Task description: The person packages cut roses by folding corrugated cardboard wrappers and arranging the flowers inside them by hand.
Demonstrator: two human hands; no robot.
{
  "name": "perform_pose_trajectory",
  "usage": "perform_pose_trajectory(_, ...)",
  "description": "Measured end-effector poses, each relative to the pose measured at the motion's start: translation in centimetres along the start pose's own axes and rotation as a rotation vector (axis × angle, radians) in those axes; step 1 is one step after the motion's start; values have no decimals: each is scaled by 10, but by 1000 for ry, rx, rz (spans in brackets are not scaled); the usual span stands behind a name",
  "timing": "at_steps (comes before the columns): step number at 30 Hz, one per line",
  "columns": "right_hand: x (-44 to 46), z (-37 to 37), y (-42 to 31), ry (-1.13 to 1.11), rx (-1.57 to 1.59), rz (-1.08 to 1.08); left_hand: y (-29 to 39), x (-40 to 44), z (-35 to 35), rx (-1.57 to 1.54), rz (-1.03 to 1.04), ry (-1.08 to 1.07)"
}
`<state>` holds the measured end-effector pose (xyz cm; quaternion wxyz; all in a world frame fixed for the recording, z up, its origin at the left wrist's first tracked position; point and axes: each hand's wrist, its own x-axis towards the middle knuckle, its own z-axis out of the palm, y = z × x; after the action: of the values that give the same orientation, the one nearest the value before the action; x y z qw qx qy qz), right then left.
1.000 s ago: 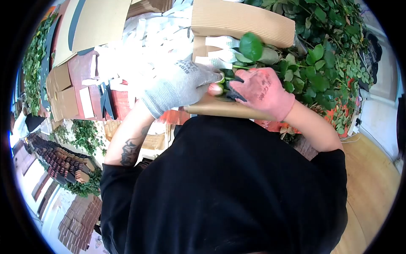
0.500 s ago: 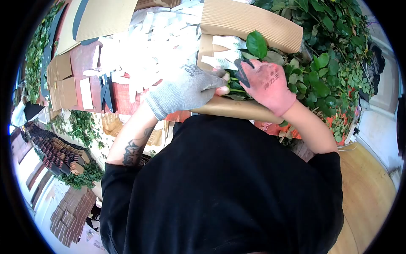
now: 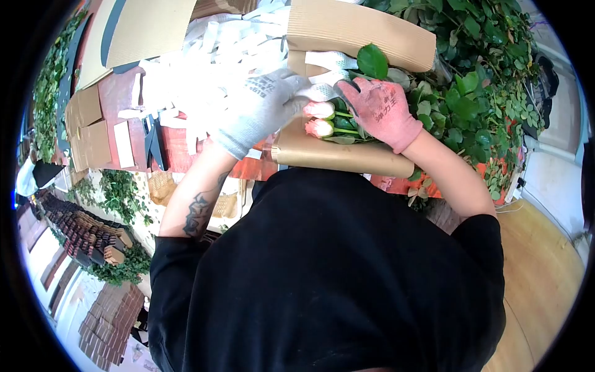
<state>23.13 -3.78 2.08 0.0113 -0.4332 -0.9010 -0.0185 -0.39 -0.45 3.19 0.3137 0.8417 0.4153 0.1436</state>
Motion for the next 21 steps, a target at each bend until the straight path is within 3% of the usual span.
perform_pose_trajectory(5, -4, 7, 0, 53, -45, -10, -14, -1, 1, 104, -9, -48)
perform_pose_trajectory(7, -2, 4, 1, 10, 2, 13, -21, -6, 1, -70, -3, 38)
perform_pose_trajectory(10, 0, 2, 0, 35, 41, 27, -25, -12, -4, -34, -31, 36)
perform_pose_trajectory(12, 5, -10, -4, -253, 68, 89, -24, -13, -6, -58, -33, 15)
perform_pose_trajectory(13, 1, -3, -4, -121, 44, 61, -24, -15, -5, -53, -31, 20)
perform_pose_trajectory(18, 5, -2, -3, -132, 74, 79, -30, -14, -14, -11, -57, -1)
perform_pose_trajectory(20, 4, -2, -3, -168, 101, 102, -41, -19, -21, -72, -172, 20)
perform_pose_trajectory(21, 1, 3, -1, -77, 74, 70, -57, -24, -27, -91, -202, 33)
